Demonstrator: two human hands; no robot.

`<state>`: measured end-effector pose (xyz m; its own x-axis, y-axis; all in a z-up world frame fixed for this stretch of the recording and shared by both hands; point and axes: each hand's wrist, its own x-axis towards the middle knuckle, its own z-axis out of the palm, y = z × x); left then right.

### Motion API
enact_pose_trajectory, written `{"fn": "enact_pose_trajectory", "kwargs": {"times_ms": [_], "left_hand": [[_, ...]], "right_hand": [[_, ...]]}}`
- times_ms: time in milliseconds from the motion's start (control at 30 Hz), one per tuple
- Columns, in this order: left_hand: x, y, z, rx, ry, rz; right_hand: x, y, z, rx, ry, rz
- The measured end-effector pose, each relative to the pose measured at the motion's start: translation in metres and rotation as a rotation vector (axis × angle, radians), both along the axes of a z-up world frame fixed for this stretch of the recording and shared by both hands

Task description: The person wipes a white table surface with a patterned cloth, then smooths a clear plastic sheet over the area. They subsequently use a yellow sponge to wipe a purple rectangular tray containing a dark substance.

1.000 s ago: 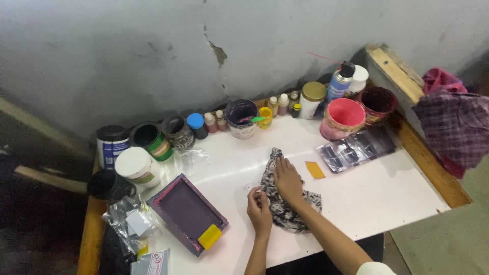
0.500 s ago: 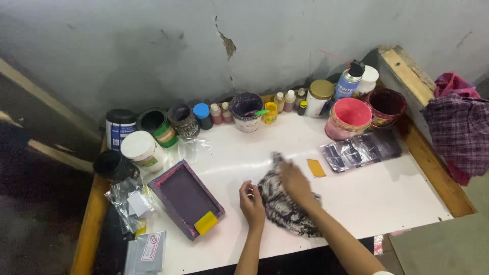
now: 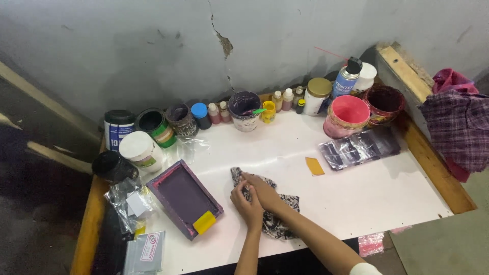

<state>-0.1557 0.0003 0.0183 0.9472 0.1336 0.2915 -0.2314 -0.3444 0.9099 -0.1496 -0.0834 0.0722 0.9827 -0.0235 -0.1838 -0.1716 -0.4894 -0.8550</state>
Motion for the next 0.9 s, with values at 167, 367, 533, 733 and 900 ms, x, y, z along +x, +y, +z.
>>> {"fn": "enact_pose_trajectory", "kwargs": {"times_ms": [167, 367, 533, 733, 900], "left_hand": [[0.005, -0.001, -0.012, 0.004, -0.083, -0.043], [0.008, 0.000, -0.006, -0.011, -0.035, -0.115], [0.009, 0.001, -0.008, -0.050, 0.001, -0.108], [0.010, -0.001, -0.007, -0.060, -0.062, -0.119], [0.010, -0.003, -0.002, 0.039, 0.085, -0.165]], "right_hand": [[-0.004, -0.023, -0.058, -0.334, -0.205, 0.157], [-0.014, -0.030, -0.084, -0.249, -0.262, -0.067], [-0.018, -0.032, -0.086, -0.126, -0.471, -0.228], [-0.021, -0.033, -0.086, -0.084, -0.357, -0.443], [-0.025, -0.035, -0.098, -0.102, -0.223, -0.611]]}}
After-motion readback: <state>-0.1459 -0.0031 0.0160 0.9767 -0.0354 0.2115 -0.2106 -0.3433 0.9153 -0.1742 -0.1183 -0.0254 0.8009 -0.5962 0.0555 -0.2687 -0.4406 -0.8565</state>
